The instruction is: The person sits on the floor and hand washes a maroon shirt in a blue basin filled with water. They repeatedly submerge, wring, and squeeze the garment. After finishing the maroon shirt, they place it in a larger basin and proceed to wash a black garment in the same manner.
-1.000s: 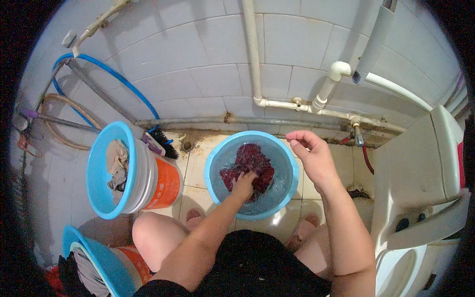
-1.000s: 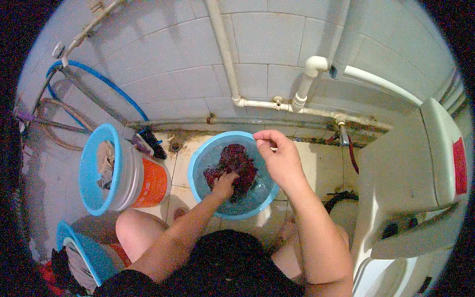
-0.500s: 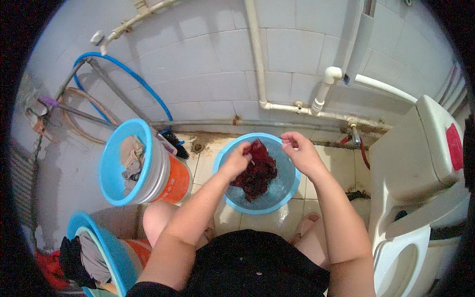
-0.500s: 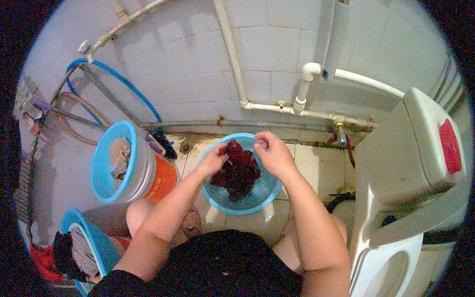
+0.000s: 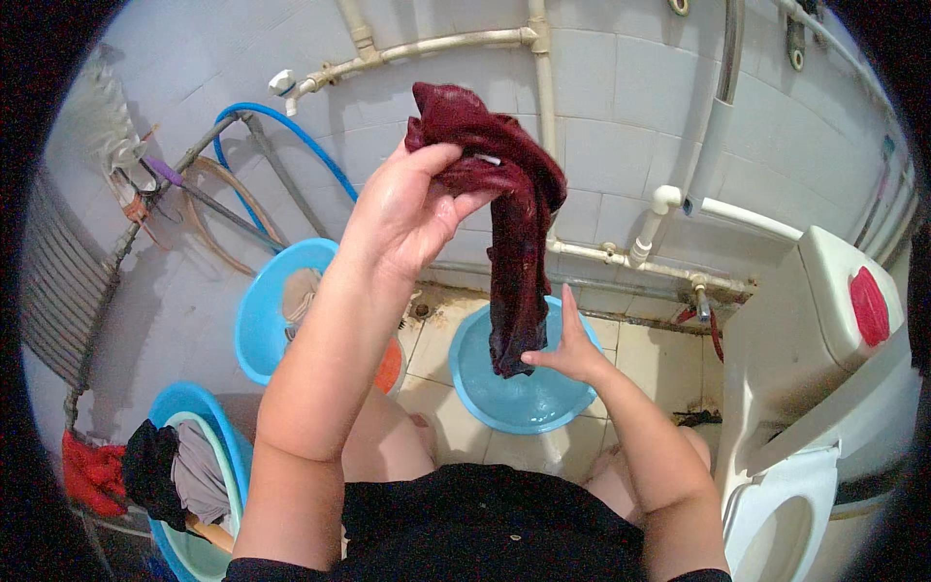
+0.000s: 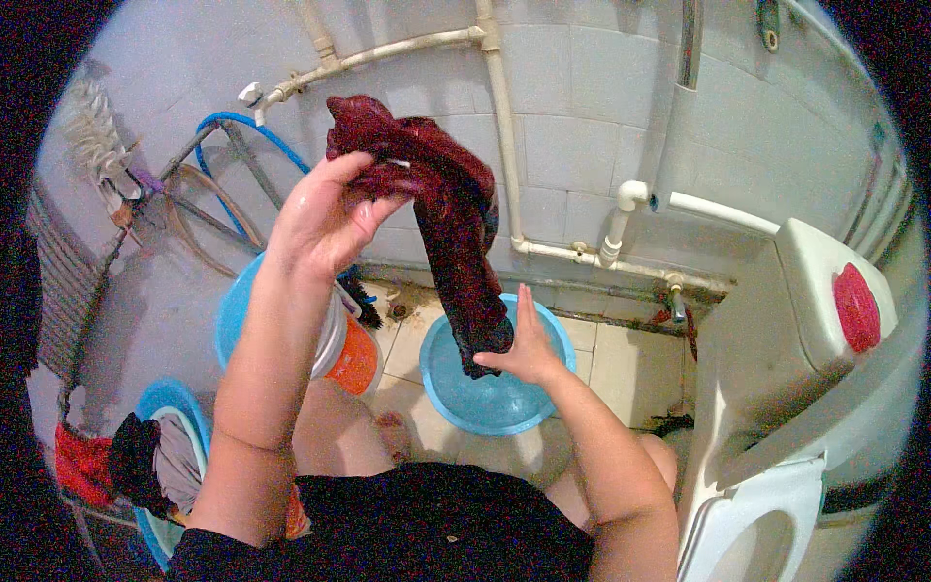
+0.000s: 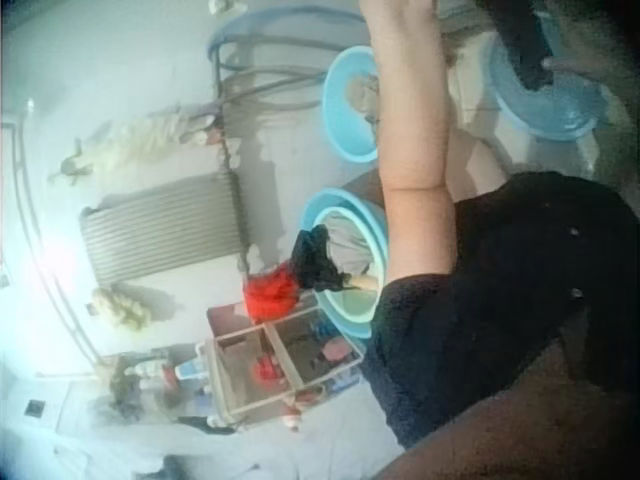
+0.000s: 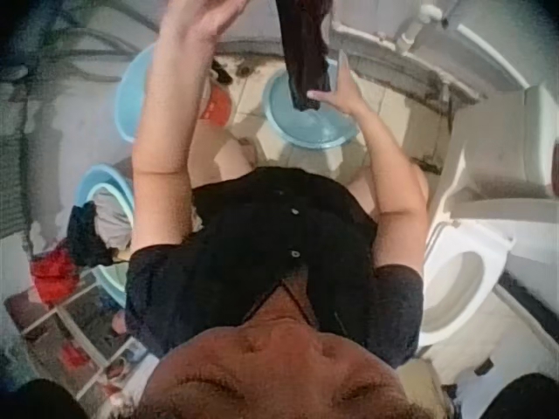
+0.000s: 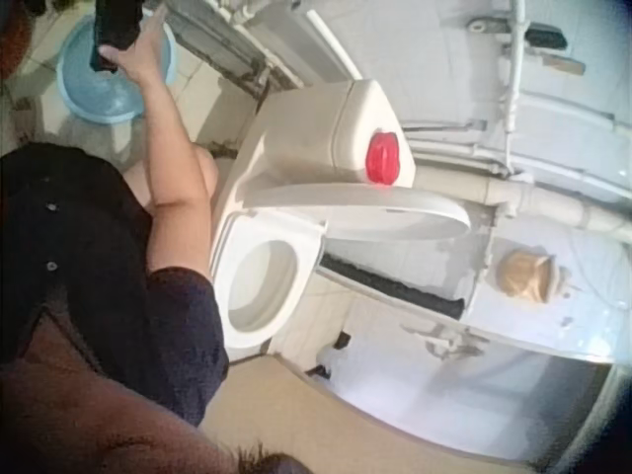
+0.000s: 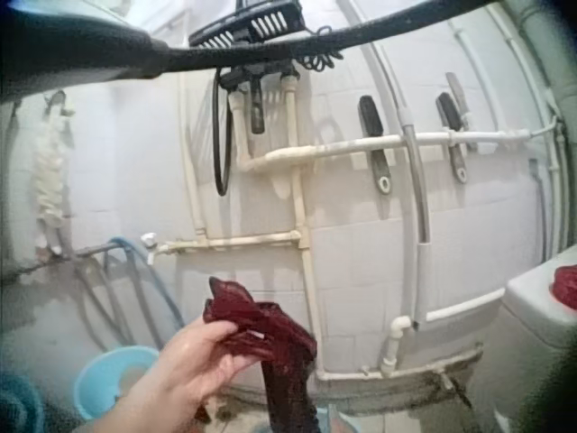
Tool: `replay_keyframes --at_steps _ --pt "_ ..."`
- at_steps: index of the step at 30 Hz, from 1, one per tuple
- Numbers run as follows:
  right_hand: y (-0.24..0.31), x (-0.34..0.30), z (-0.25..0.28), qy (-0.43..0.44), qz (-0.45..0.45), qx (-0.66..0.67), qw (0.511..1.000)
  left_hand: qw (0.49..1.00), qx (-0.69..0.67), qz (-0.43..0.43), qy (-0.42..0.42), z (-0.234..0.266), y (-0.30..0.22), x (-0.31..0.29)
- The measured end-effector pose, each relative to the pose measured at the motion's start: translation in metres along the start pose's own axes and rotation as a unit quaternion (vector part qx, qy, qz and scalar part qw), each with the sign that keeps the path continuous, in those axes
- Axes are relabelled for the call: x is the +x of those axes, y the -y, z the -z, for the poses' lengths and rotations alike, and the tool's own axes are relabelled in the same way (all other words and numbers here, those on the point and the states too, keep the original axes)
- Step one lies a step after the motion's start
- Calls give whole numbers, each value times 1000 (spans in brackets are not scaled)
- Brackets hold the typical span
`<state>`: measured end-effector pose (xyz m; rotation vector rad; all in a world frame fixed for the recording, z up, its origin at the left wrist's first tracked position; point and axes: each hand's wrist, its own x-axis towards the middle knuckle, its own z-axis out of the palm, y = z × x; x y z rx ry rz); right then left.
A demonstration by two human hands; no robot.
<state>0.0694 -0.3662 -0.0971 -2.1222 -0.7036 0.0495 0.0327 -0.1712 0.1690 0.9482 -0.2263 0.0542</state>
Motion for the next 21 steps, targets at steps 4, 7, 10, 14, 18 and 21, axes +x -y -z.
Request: replay_keyframes --at_steps 4,7,10,14,18,21 --pt "32 11 -4 -50 5 207 977 990 -132 32 30 -3 -18 -4" --pt "35 21 -4 -7 -77 340 937 992 -129 11 -9 7 -21 -7" --pt "13 25 -10 -27 -210 463 860 995 -49 -19 -81 42 -16 -10" --pt "-5 29 5 -116 -226 602 757 965 173 -16 -198 94 1 -32" --pt "14 31 24 -145 -179 648 726 898 402 63 -166 157 54 -50" --pt "11 35 29 -134 -110 681 711 858 495 121 -70 190 101 -54"
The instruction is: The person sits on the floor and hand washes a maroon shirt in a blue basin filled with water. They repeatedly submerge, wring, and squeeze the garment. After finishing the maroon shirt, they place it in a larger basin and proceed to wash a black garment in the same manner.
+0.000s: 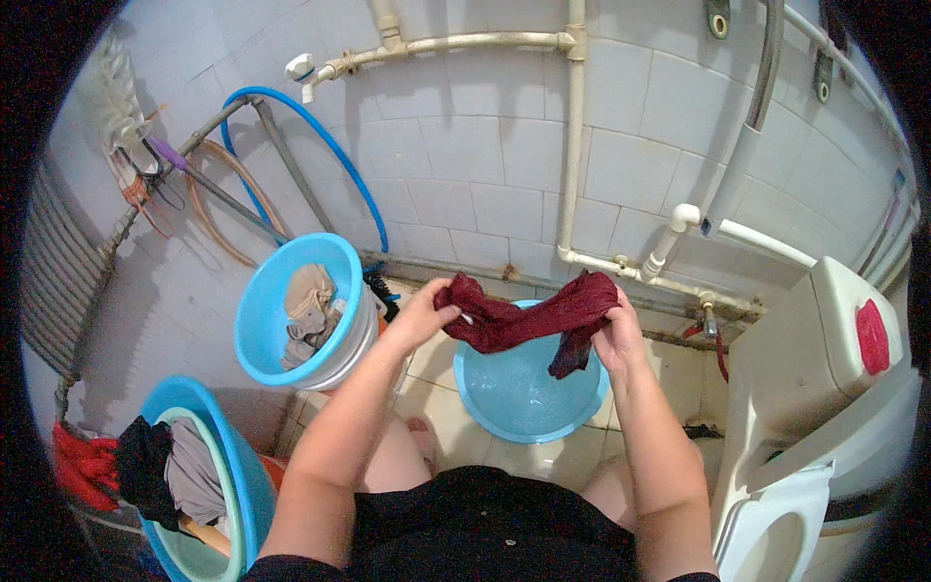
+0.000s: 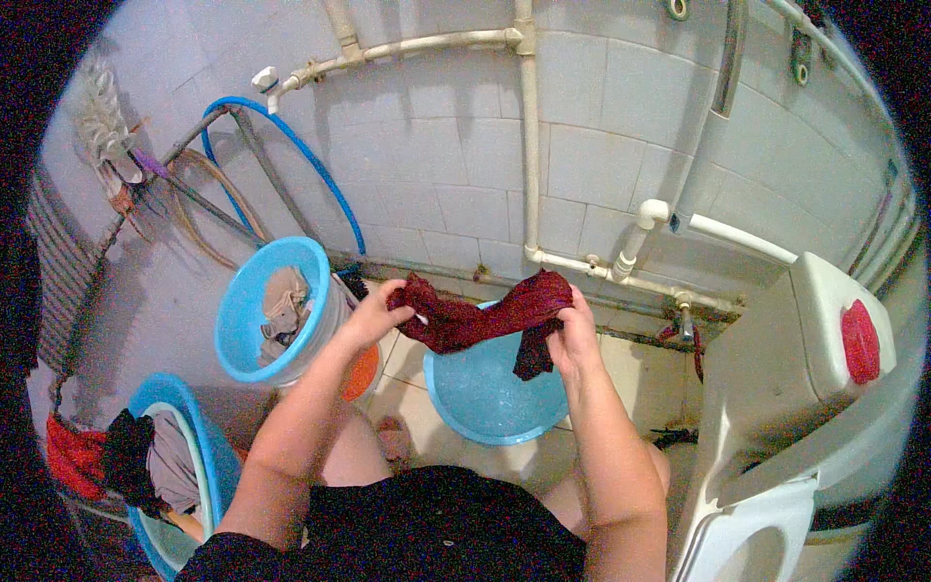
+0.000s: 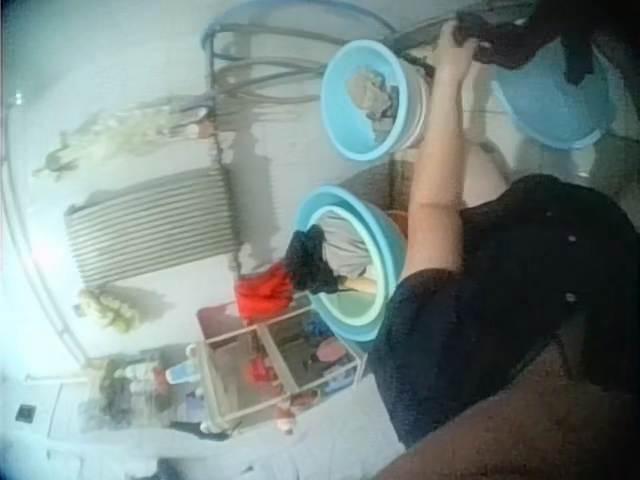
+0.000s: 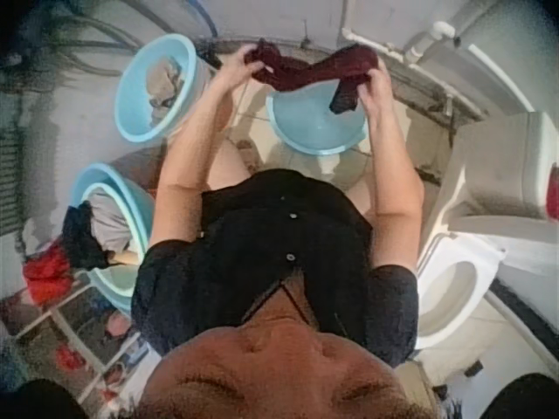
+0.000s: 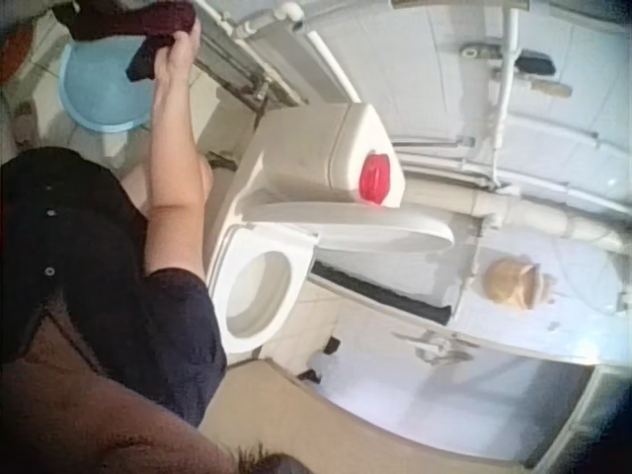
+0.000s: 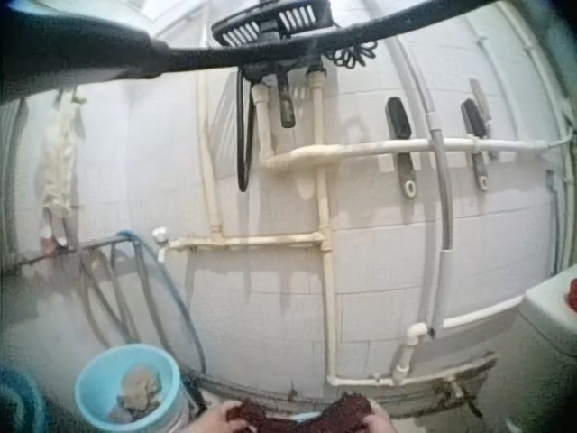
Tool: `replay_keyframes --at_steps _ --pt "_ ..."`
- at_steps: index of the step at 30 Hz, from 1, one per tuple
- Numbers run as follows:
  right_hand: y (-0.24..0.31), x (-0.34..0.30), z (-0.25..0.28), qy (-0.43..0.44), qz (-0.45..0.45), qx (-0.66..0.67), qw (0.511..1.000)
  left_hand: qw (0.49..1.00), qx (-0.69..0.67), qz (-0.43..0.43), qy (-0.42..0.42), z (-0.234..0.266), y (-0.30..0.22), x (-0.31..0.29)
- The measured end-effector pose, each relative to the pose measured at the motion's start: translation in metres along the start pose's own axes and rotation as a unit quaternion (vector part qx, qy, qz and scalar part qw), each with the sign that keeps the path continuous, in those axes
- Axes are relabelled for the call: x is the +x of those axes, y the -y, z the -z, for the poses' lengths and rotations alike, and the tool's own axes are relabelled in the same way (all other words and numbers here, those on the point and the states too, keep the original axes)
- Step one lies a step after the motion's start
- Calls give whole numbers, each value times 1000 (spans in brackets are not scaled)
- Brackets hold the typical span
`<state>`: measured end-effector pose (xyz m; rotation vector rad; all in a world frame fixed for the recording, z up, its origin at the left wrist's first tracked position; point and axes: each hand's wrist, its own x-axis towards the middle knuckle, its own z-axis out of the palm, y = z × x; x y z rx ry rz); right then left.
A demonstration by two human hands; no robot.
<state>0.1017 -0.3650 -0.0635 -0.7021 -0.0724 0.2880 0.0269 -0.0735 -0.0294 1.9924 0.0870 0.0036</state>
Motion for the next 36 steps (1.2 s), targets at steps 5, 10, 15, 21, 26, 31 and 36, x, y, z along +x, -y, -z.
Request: replay_keyframes --at_steps 5,10,15,21,26,31,36 --pt "5 -1 -21 44 22 61 997 999 0 0 43 -30 58 22" --pt "-3 -8 -49 70 20 93 993 981 95 -84 146 -80 38 10" --pt "-2 -17 -51 73 -12 152 986 972 -113 -137 156 -114 37 20" --pt "8 -16 -30 31 -8 163 986 956 -293 11 10 -111 12 19" --pt "3 -22 -20 -69 -123 -131 981 895 -419 -32 -151 -82 -2 33" --pt "-14 -42 -26 136 -180 -127 966 837 -506 -54 -200 -62 -12 34" --pt "-32 -43 -42 102 -220 -12 970 857 -460 -63 -225 -71 -18 23"
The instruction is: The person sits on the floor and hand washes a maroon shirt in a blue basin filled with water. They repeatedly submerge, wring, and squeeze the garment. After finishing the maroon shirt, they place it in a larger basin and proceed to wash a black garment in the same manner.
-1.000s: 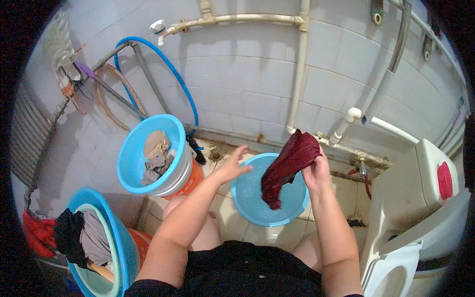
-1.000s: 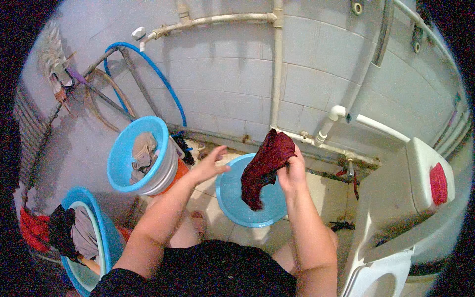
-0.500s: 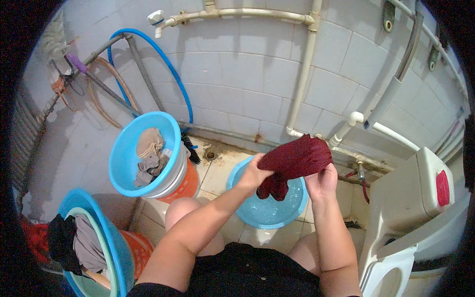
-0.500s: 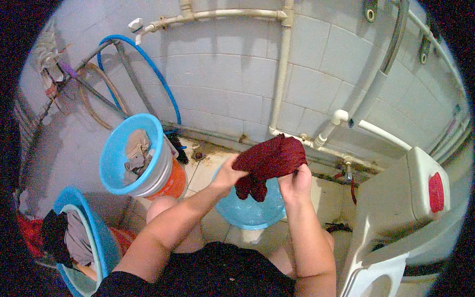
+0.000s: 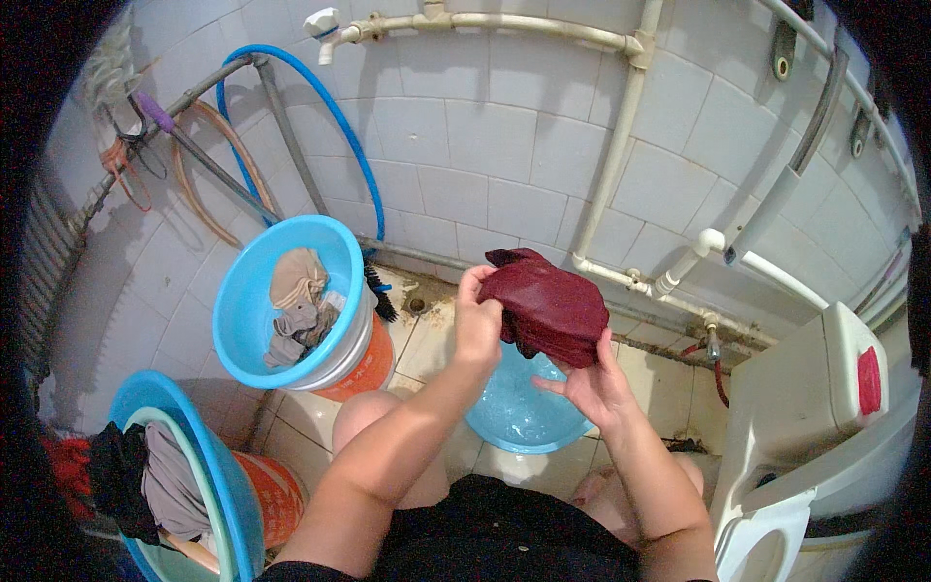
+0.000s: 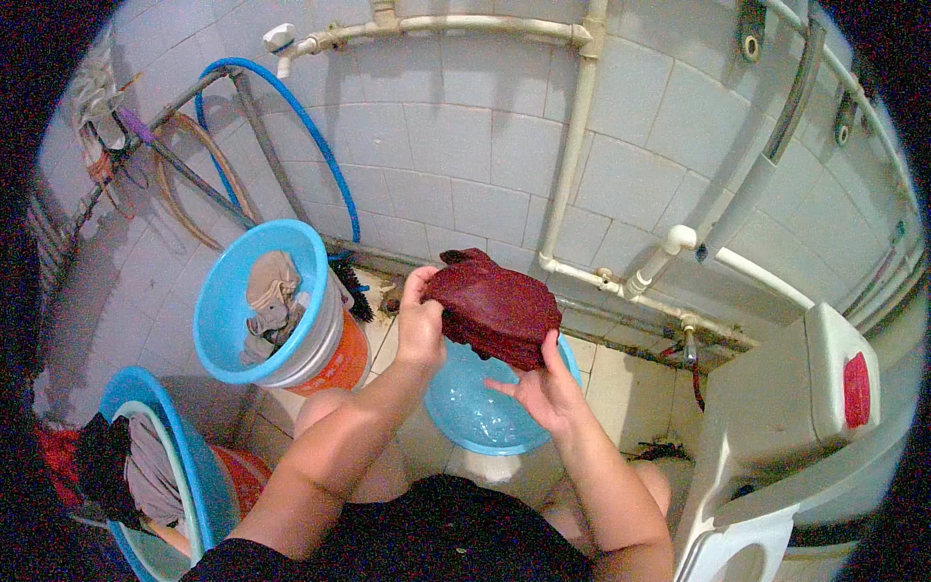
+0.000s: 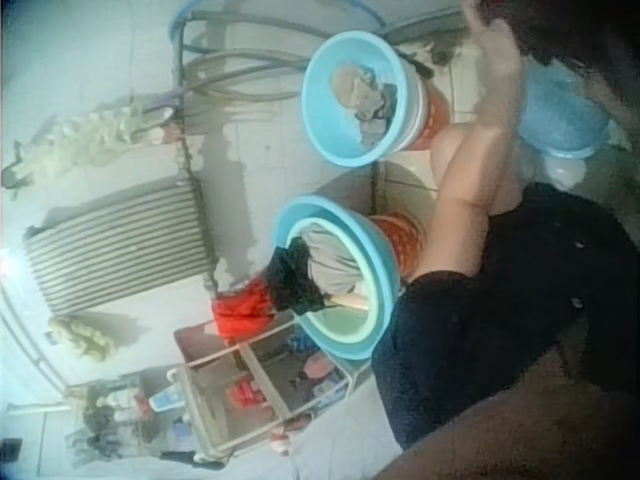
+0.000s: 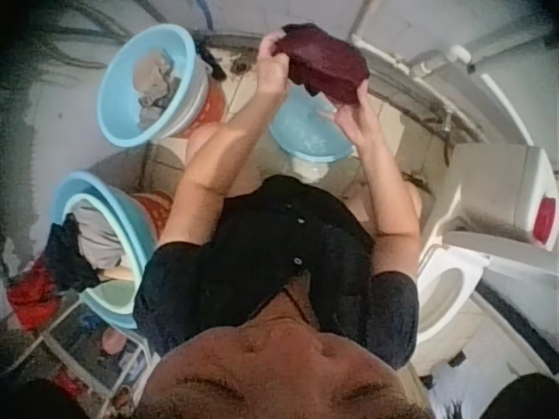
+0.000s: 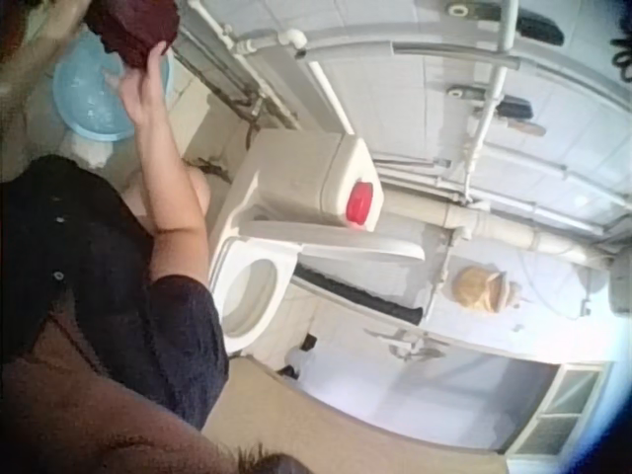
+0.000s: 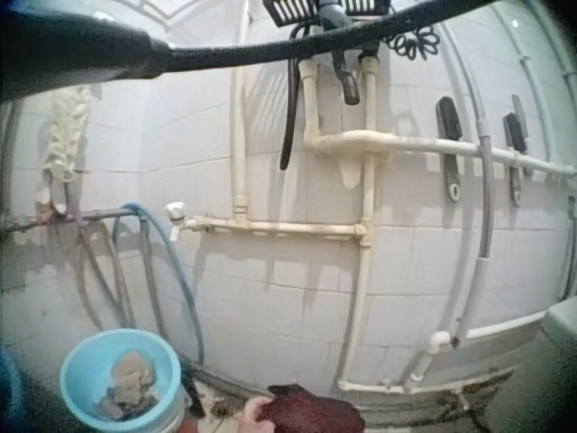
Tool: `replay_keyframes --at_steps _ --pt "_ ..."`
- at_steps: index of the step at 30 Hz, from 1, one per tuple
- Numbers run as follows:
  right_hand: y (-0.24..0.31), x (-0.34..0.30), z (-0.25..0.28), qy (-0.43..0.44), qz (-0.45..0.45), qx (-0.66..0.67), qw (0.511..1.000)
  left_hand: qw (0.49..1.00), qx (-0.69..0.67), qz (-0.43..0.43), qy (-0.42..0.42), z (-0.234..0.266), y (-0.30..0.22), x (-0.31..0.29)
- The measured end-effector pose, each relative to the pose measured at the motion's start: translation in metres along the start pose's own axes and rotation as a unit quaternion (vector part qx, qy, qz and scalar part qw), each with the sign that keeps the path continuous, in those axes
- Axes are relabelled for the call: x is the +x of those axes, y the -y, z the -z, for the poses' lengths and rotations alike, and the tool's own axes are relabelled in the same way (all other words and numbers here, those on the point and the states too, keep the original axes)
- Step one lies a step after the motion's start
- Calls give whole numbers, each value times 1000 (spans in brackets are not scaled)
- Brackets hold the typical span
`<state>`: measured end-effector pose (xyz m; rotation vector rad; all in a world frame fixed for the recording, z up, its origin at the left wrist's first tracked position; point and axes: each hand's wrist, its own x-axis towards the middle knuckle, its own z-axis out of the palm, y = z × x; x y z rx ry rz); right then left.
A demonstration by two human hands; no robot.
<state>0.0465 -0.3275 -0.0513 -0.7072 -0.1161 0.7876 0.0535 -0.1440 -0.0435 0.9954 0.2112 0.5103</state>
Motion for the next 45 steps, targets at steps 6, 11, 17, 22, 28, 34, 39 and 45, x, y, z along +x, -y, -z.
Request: replay_keyframes --at_steps 6,11,17,22,28,34,39,45 --pt "-17 22 12 71 18 78 994 952 -232 173 99 -1 11 -13" --pt "6 33 12 7 113 111 987 959 -107 177 196 4 11 -6" --pt "32 27 22 -121 252 37 959 882 39 312 351 11 -17 -10" --pt "10 21 -18 -94 301 -162 935 851 -168 398 300 24 14 -1" --pt "-10 20 -10 -68 323 -212 920 919 -151 315 184 8 9 3" --pt "-11 28 -16 -107 201 15 974 985 145 -7 98 -20 -5 -8" --pt "-7 33 -10 -114 99 104 983 917 257 -224 206 -16 7 -3" --pt "-7 36 18 -66 -13 106 992 929 172 -115 305 -15 5 -12"
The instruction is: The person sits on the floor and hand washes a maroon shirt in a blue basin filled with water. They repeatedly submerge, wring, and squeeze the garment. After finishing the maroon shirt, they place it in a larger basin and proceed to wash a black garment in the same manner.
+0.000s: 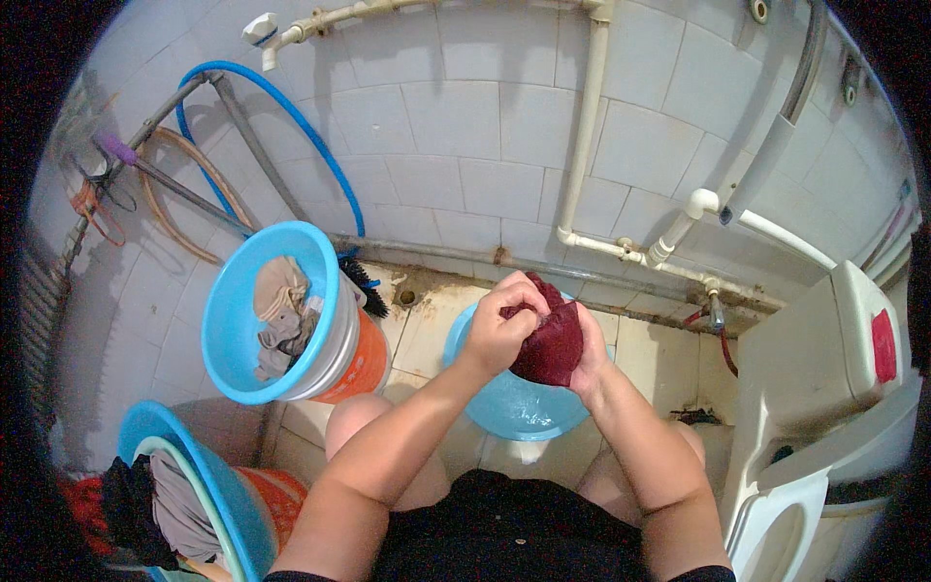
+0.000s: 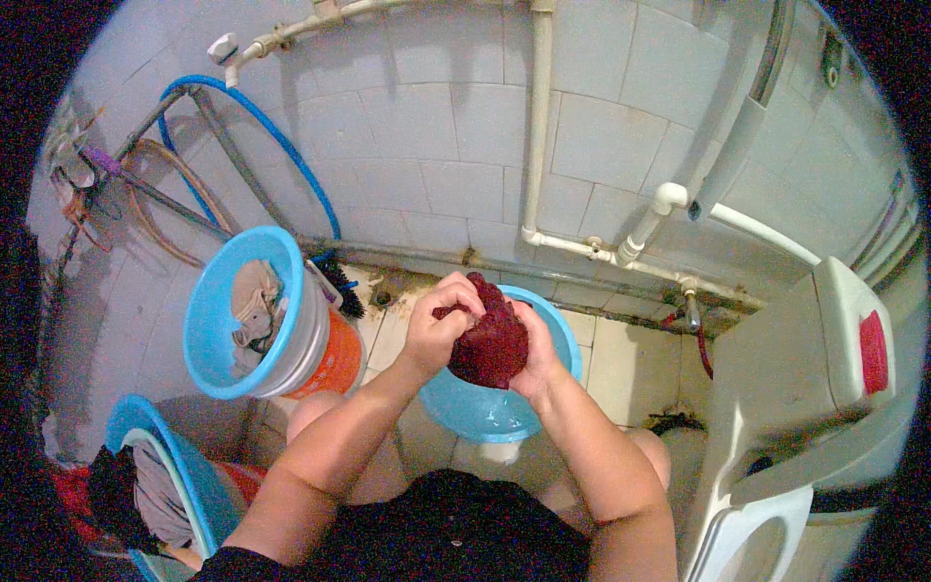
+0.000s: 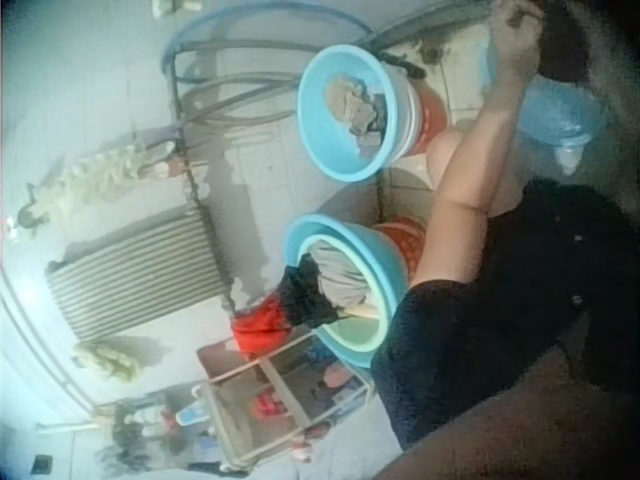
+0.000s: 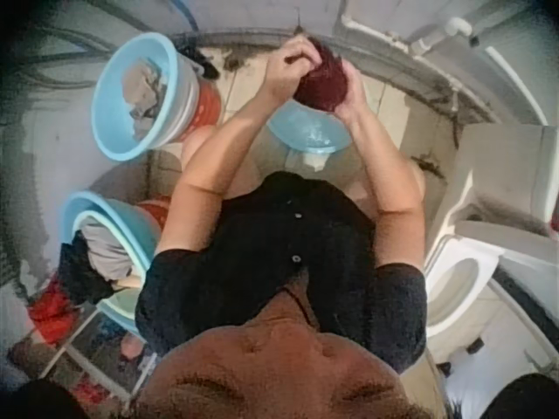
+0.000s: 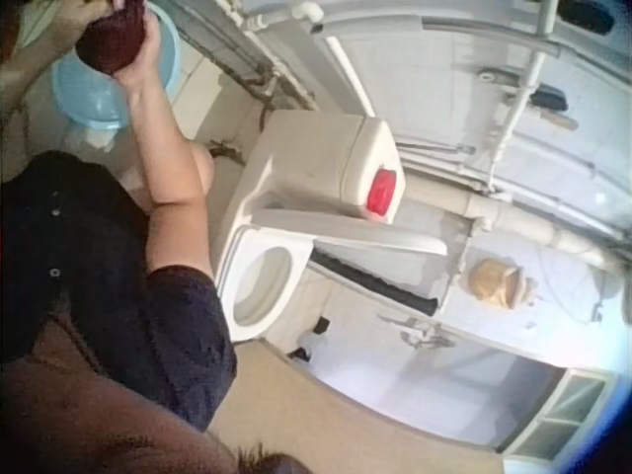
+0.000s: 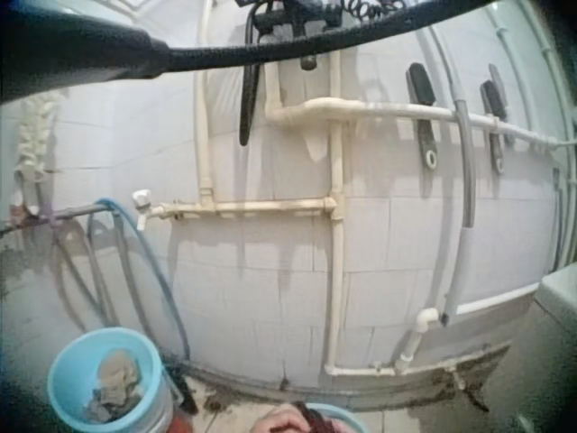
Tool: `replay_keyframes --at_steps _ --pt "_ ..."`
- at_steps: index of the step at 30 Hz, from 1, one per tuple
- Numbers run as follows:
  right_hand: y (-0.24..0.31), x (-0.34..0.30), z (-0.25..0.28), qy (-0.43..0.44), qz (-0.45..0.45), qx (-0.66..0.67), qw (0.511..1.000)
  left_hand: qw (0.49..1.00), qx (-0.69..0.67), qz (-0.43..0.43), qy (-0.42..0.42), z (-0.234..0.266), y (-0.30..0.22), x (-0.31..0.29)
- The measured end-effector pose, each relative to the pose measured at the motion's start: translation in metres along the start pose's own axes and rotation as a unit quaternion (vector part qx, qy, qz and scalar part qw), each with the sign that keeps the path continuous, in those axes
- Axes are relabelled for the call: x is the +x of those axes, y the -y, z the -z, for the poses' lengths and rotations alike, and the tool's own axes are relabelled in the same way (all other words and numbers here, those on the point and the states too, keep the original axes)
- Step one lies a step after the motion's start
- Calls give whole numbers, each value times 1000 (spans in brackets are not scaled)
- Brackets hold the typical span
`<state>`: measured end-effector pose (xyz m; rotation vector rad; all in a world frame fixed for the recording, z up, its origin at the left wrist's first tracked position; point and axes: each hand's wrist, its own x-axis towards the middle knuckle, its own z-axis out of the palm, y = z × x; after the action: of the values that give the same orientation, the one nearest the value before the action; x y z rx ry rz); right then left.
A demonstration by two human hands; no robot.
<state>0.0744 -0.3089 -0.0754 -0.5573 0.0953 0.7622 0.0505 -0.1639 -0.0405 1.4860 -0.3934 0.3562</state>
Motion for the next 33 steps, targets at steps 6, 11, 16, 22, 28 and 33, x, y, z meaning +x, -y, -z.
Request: replay_keyframes --at_steps 6,11,16,22,28,33 --pt "7 -7 -20 -31 29 -68 997 954 -229 188 -46 18 14 0" --pt "12 -6 -15 15 70 -73 995 910 -321 249 -90 10 14 3" --pt "23 -2 -12 -66 208 -188 958 828 -373 418 -25 9 10 9" --pt "7 -11 -35 -31 419 -472 775 887 -328 324 -8 23 8 13" --pt "-11 -3 -21 -45 256 -127 957 969 -40 194 -146 7 8 5" --pt "-12 2 -12 -38 145 -42 988 979 151 54 -123 1 12 -3"
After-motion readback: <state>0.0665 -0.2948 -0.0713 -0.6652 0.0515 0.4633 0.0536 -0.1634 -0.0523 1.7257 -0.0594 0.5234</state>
